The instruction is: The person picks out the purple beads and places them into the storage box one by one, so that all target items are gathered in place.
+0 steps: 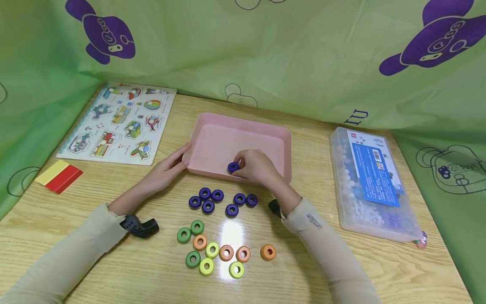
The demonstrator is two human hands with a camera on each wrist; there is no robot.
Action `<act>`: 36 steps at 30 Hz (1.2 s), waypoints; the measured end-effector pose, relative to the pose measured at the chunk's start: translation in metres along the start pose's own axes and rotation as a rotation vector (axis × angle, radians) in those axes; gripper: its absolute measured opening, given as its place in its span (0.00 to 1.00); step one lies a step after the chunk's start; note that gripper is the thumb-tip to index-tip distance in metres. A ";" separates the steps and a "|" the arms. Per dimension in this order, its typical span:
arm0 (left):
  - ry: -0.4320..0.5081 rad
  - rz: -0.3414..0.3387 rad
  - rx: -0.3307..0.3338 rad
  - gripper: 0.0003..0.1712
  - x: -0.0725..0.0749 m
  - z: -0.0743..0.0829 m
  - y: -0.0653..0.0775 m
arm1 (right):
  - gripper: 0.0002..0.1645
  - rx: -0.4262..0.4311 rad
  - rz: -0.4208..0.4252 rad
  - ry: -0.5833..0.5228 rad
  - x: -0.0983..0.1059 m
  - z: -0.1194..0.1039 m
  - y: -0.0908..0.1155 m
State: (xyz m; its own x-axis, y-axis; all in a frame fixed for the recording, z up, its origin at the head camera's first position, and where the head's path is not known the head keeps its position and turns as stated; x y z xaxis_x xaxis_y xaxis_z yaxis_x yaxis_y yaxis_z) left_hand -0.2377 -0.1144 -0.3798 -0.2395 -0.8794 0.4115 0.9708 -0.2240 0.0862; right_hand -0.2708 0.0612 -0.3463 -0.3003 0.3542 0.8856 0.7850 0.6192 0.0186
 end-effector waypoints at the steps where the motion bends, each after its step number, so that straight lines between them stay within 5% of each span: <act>1: 0.001 -0.002 0.002 0.29 0.000 0.000 0.000 | 0.14 -0.003 -0.007 0.006 -0.001 0.000 0.000; 8: -0.006 0.001 0.006 0.29 -0.001 -0.002 0.000 | 0.18 -0.019 0.030 -0.002 0.013 -0.001 0.010; 16: -0.004 0.005 0.003 0.28 0.000 0.000 -0.001 | 0.15 0.086 0.024 -0.189 0.032 -0.009 0.047; 24: 0.018 -0.006 0.012 0.28 0.001 0.013 0.006 | 0.18 0.186 -0.236 -0.155 0.007 -0.016 0.081; 36: 0.040 -0.011 0.023 0.28 0.001 0.027 0.012 | 0.25 0.228 -0.270 -0.048 -0.019 -0.011 0.083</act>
State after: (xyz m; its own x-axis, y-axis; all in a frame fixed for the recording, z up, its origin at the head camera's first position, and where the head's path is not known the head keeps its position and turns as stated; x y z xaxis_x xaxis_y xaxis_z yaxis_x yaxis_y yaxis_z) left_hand -0.2257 -0.1069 -0.3537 -0.2497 -0.8934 0.3735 0.9682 -0.2240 0.1115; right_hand -0.1936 0.0985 -0.3566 -0.5100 0.1854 0.8399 0.5340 0.8338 0.1402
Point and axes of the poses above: each hand's wrist, its own y-axis away from the middle knuckle, its own x-axis out of the back of the hand, z = x × y, the point moved 10 cm from there along -y, towards the middle knuckle, and after that the axes turned 9 degrees about x, right-handed, at the moved point
